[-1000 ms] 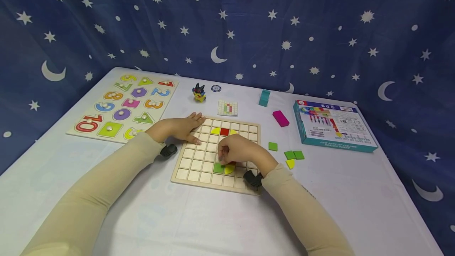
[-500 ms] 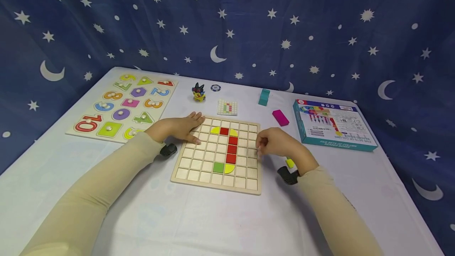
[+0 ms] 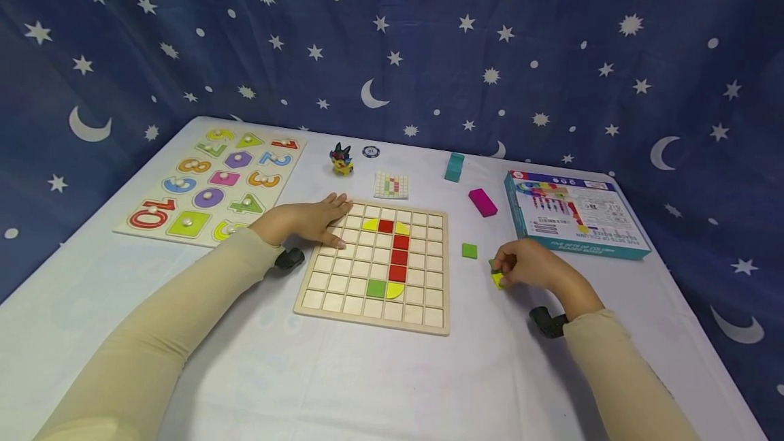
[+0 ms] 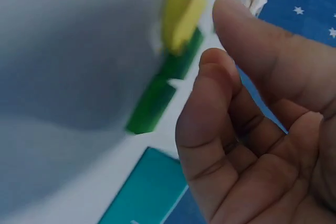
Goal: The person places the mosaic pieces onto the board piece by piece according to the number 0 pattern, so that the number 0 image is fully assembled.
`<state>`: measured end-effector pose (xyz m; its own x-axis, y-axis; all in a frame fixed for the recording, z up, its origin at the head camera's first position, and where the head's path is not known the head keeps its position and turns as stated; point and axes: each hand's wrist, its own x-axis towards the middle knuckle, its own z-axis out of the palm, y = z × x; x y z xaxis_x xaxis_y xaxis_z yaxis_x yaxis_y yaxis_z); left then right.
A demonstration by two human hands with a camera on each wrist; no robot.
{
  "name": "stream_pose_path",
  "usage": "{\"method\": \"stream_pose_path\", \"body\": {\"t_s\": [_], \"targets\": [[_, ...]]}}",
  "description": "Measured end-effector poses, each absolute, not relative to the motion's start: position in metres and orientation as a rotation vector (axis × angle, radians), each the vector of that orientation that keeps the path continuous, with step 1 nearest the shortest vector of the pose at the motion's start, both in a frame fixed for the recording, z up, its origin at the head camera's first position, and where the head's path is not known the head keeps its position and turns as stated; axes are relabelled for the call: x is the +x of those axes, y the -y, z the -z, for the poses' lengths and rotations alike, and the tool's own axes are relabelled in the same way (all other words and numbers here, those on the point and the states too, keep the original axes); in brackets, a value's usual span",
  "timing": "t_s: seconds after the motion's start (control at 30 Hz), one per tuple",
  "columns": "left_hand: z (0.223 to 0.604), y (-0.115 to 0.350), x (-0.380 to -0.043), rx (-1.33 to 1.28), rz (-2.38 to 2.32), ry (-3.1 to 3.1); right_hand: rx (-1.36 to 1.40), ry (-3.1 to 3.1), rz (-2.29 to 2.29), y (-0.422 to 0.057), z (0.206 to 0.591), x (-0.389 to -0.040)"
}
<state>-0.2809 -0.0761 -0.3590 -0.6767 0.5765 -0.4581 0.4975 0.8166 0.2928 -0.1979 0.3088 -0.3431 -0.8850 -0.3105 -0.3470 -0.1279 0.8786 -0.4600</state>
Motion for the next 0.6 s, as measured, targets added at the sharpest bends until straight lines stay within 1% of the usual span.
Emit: {"method": "stream_pose_path", "body": {"t_s": [0.27, 0.6], "targets": [[0.359, 0.077, -0.281, 0.799, -0.192, -2.456, -0.320, -2.655, 0.595, -0.311, 0.356, -0.193], [0.359, 0.077, -0.281, 0.801, -0.189, -2.455, -0.363, -2.639, 0.647, -0.297, 0.358, -0.188]]}}
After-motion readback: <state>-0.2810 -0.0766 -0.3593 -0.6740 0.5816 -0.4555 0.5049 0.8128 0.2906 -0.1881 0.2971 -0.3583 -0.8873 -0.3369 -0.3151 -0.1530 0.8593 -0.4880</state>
